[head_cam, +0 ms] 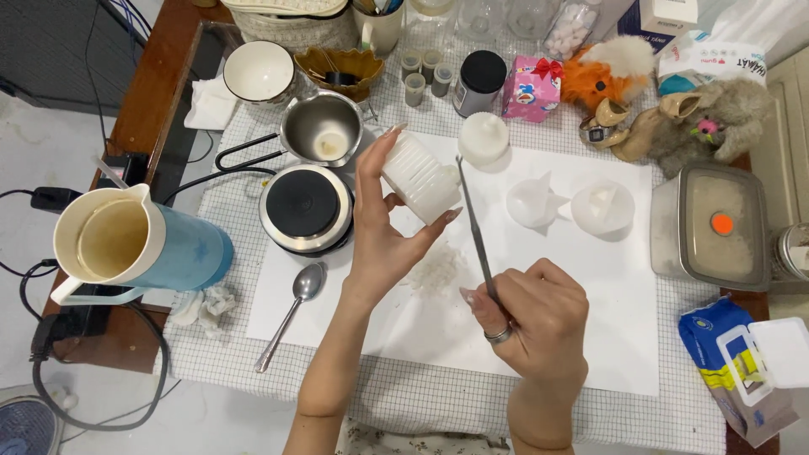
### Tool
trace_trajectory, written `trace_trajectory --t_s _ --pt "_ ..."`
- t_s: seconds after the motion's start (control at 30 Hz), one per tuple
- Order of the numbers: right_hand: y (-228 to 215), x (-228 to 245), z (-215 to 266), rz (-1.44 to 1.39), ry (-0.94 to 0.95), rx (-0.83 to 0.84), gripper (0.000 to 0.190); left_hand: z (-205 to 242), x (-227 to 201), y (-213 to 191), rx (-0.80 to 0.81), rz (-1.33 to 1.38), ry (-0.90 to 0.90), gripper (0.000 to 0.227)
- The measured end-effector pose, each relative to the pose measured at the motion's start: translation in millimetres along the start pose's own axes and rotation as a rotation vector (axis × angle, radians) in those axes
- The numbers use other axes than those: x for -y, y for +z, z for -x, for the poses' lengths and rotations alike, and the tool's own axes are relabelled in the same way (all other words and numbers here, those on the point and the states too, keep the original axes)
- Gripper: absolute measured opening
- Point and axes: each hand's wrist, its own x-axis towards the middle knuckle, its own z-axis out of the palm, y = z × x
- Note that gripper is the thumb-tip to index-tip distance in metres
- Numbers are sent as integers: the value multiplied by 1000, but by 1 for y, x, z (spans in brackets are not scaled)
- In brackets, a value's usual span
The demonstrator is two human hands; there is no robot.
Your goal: Detailing and cleaning a white wax bowl using a metal pick and a brush to remove excess material.
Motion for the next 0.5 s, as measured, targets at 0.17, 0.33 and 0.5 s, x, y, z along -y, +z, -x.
trace_trajectory --t_s 0.17,0.33,0.5 --pt "8 -10 13 289 89 269 45 1 -1 -1 13 -22 39 76" --pt "-2 9 4 -88 -4 -243 36 2 -2 -1 -10 -43 2 78" --pt "9 -11 12 115 95 137 43 2 -3 -1 5 8 -10 79"
